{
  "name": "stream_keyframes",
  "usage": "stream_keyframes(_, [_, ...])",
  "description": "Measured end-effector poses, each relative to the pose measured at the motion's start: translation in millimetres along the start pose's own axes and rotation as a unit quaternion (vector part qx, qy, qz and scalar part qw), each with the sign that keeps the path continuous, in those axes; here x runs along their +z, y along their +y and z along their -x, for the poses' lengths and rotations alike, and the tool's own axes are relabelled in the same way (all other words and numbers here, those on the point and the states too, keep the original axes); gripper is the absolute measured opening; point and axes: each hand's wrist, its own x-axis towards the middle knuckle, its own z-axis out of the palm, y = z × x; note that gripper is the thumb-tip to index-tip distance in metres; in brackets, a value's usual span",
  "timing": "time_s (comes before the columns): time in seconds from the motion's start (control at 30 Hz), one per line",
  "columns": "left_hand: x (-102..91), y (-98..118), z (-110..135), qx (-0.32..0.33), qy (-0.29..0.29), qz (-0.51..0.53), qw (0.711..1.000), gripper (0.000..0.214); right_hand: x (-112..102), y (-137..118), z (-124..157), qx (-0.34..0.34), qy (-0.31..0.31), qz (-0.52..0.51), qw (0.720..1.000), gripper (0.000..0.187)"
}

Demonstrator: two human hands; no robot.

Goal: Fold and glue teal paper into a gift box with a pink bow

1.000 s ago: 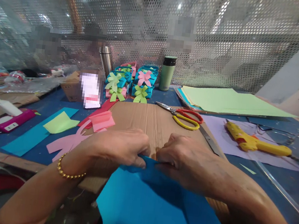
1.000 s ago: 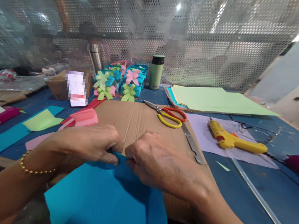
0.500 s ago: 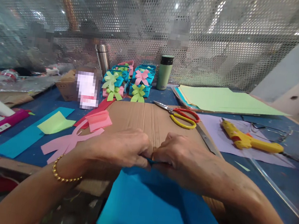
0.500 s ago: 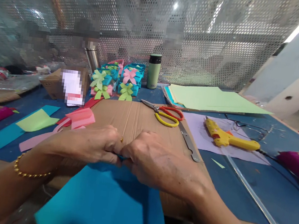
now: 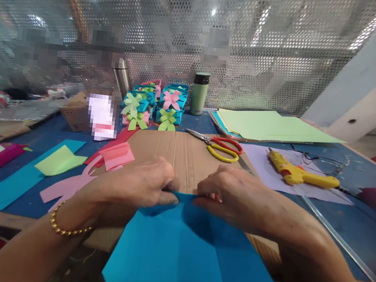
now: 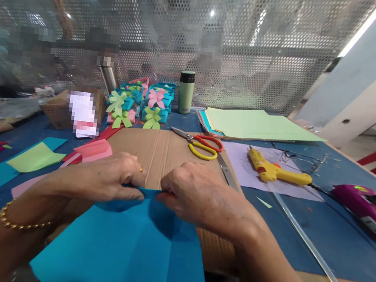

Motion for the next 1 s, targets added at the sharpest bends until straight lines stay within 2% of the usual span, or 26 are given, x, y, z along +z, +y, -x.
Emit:
stream_keyframes(0.13, [1.3,-2.6,1.1,-0.004,-0.004,0.0,1.0,0.03,-2.5,-0.8,2.0,-0.013,-0.016,0.012,1.0,0.022])
stream_keyframes(0.33, [0.2,7.9,-2.5,-0.004,-0.027,0.021,0.999,0.028,-1.8,-3.6,1.6,-0.041,-0.008,0.004,0.999,0.023])
stream_keyframes(0.57, [3.0,12.7,-5.3,0.037,0.036,-0.027,0.998,0.029,0.0,-5.6,0.7,-0.039,0.02,-0.004,0.999,0.023])
stream_keyframes(0.67, [-0.8,10.5,-0.6,0.058,0.078,-0.032,0.995,0.031,-2.2,-1.2,1.7,-0.04,0.029,-0.051,0.997,0.028])
stream_keyframes(0.73, [-5.7,7.1,3.5,0.091,0.112,-0.022,0.989,0.033,-6.2,3.1,3.1,-0.03,0.066,-0.108,0.992,0.036])
stream_keyframes(0.8, [-11.0,1.5,7.2,0.11,0.148,0.0,0.983,0.033,-11.3,6.7,4.4,0.0,0.151,-0.15,0.977,0.043])
stream_keyframes(0.9, [-16.1,-8.6,10.1,0.113,0.21,0.048,0.97,0.03,-17.0,8.3,5.1,0.031,0.275,-0.154,0.948,0.043])
stream_keyframes(1.0, [-16.5,-15.0,9.3,0.135,0.264,0.104,0.949,0.026,-18.2,6.3,5.4,0.02,0.305,-0.151,0.94,0.036])
